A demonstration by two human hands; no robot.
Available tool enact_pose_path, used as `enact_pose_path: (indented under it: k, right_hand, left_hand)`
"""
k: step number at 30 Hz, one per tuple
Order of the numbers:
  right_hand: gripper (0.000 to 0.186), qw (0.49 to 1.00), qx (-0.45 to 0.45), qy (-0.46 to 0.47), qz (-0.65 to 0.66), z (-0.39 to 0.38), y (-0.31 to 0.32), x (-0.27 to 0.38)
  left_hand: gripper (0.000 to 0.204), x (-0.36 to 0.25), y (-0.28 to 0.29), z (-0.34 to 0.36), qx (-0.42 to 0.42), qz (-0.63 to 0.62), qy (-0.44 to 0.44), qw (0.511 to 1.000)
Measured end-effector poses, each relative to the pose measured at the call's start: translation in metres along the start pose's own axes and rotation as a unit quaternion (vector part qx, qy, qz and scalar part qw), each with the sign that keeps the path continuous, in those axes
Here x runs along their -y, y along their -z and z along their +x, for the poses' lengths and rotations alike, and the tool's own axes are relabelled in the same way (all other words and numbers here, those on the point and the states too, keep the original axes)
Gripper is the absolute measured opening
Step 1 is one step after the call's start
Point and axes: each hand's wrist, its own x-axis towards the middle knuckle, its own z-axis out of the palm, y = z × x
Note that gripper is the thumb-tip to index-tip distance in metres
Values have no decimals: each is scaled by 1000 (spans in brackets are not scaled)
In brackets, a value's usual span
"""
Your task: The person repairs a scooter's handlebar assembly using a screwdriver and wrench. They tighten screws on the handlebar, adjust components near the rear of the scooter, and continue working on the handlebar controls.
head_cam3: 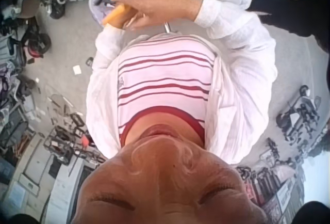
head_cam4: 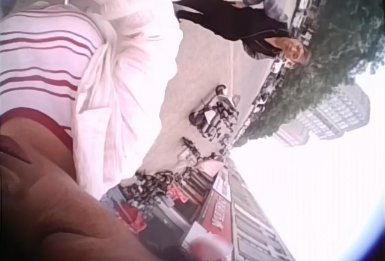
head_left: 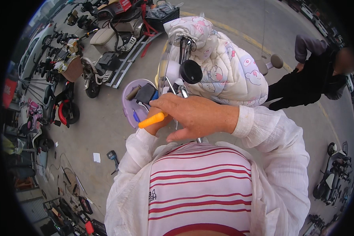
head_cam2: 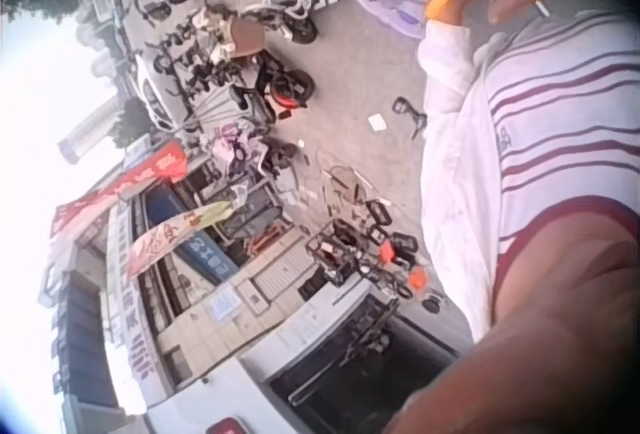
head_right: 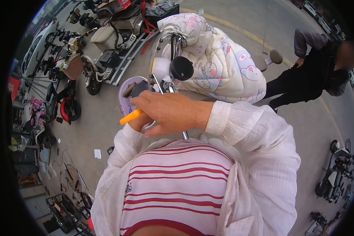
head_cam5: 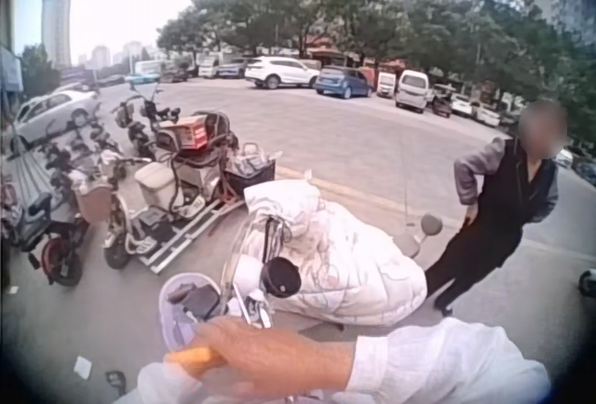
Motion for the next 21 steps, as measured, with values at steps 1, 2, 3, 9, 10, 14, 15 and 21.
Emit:
enact_pose_path:
  k: [1, 2, 3, 9, 10, 14, 15, 21]
  right_hand:
    - [44, 999, -20, 24, -14, 1, -11, -8]
    - [37, 998, -43, 44, -27, 2, -19, -18]
    - [31, 995, -65, 65, -40, 3, -24, -24]
    - [24, 970, -156, -86, 167, 3, -3, -42]
    - [22, 946, -179, -128, 237, 2, 3, -43]
    - [25, 831, -290, -117, 461, -4, 21, -49]
    - [26, 808, -307, -114, 489, -8, 21, -53]
    - [29, 655, -498, -19, 568, -29, 39, -67]
  left_hand:
    - [21, 18, 5, -5, 16, 48, -18, 999]
    - [20, 19, 5, -2, 26, 76, -31, 996]
    - [20, 15, 6, 1, 33, 105, -44, 993]
    - [19, -41, 12, 20, 32, 122, 105, 986]
    - [15, -47, 17, 19, 58, 182, 110, 975]
    - [14, -56, 14, 18, -25, 36, 89, 995]
    - [14, -60, 15, 15, -13, 11, 130, 991]
    - [21, -53, 41, -23, -27, 83, 231, 969]
